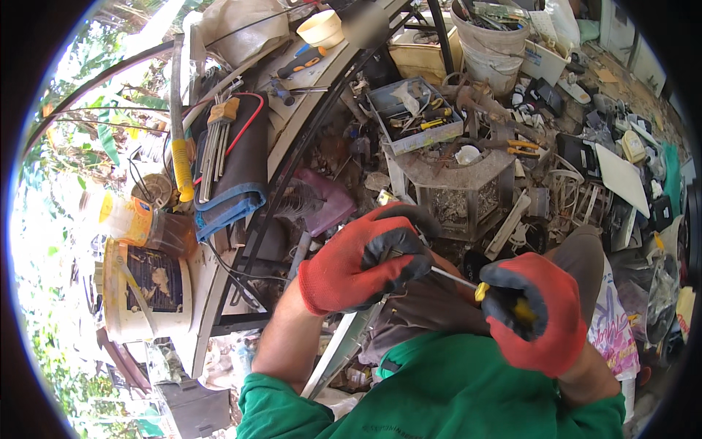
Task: The person disassembles an electronic panel by removing screws with a screwdriver and prying the cover off.
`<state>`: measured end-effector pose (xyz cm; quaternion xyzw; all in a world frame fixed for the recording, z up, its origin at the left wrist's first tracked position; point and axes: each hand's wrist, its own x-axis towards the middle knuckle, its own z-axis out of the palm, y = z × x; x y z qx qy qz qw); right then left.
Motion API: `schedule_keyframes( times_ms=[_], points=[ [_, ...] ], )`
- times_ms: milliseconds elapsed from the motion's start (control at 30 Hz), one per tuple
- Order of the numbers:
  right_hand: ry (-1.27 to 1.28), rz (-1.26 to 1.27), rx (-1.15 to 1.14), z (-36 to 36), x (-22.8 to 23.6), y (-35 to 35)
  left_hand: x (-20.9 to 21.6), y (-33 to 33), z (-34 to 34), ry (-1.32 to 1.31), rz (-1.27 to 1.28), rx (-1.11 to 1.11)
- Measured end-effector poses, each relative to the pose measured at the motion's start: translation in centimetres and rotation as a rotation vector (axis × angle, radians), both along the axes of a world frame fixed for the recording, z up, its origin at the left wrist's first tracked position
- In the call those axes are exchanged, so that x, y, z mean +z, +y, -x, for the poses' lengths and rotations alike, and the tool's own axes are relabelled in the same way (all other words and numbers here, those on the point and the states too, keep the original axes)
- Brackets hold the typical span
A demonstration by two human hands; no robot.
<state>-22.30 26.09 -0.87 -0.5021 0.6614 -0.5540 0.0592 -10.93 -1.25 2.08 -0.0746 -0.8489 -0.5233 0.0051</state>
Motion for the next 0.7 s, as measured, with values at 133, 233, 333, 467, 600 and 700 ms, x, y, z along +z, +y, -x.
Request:
schedule_keyframes(
  times_ms=[133, 233, 333, 467, 600, 700],
  points=[
    [-0.889, -0.068, -0.018, -1.3, 0.7, 1.8, -0.2, -0.6, -0.4, 0.038, 0.010, -0.026],
    [-1.323, -0.214, 0.074, -1.2, 0.8, 3.6, 0.0, -1.1, -0.7, -0.014, -0.012, -0.007],
    [-1.386, -0.181, 0.207, -1.2, -0.3, 4.4, 0.1, -1.5, -0.8, -0.041, 0.002, -0.001],
    [-0.677, -0.107, 0.069, -2.5, -1.6, 3.3, -0.3, -1.9, -0.8, -0.026, -0.006, 0.003],
    [-0.506, 0.109, -0.022, -3.5, -2.7, 1.9, -0.3, -1.7, -0.7, 0.054, 0.028, -0.020],
    [-1.141, 0.055, 0.066, -2.4, -1.5, 2.8, -0.8, -1.4, -1.3, 0.096, 0.027, 0.015]
  ],
)
